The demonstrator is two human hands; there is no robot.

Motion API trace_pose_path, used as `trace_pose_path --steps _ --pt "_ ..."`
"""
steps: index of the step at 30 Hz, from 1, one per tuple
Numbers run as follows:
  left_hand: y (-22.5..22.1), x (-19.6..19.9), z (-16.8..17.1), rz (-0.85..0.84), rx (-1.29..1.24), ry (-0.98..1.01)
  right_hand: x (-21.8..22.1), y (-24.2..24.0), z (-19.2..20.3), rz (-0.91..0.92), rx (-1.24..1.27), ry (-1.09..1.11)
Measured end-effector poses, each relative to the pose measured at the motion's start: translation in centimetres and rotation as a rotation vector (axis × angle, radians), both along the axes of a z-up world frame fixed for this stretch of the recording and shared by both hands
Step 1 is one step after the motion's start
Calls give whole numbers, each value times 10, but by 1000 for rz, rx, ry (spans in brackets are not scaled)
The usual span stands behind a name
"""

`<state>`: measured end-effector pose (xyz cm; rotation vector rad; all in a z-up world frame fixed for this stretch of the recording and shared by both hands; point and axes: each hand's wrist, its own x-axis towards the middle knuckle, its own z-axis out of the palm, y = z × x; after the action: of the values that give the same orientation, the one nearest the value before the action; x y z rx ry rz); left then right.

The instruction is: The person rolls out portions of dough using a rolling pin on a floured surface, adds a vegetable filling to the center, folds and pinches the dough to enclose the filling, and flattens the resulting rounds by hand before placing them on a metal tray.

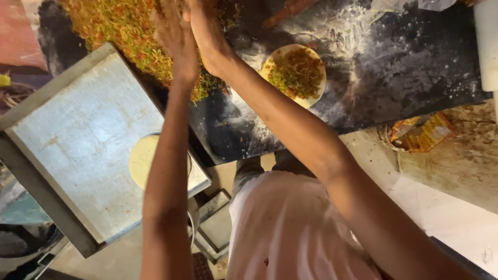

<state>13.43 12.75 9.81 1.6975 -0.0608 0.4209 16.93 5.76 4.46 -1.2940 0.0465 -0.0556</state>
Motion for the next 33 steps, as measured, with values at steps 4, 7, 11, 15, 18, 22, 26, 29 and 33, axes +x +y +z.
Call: trace_pose_path --steps 4,7,11,15,18,22,26,29,33 --pt "18 10 27 14 -10 31 -15 6 -8 103 -729 -476" --pt "14 -1 29 2 -14 99 -57 -47 -18 120 -727 -149" --pt "-19 -32 -32 -296 45 568 -161 -192 -23 -333 -457 53" --pt "-72 -40 -111 -493 486 581 -211 -284 -51 -530 -1138 -37" --pt "-112 -36 -134 -349 860 76 -210 -291 -84 -471 -1421 44" --pt "-136 -23 -148 -215 981 256 -201 -277 -110 -371 -757 406" --pt "-131 -21 -169 -398 497 406 -205 -280 -93 -434 120 565" --pt "-131 -22 -171 -410 457 500 -201 -280 -88 -421 195 603" --pt "-136 -33 -152 -333 313 450 -198 -285 -95 -437 196 585"
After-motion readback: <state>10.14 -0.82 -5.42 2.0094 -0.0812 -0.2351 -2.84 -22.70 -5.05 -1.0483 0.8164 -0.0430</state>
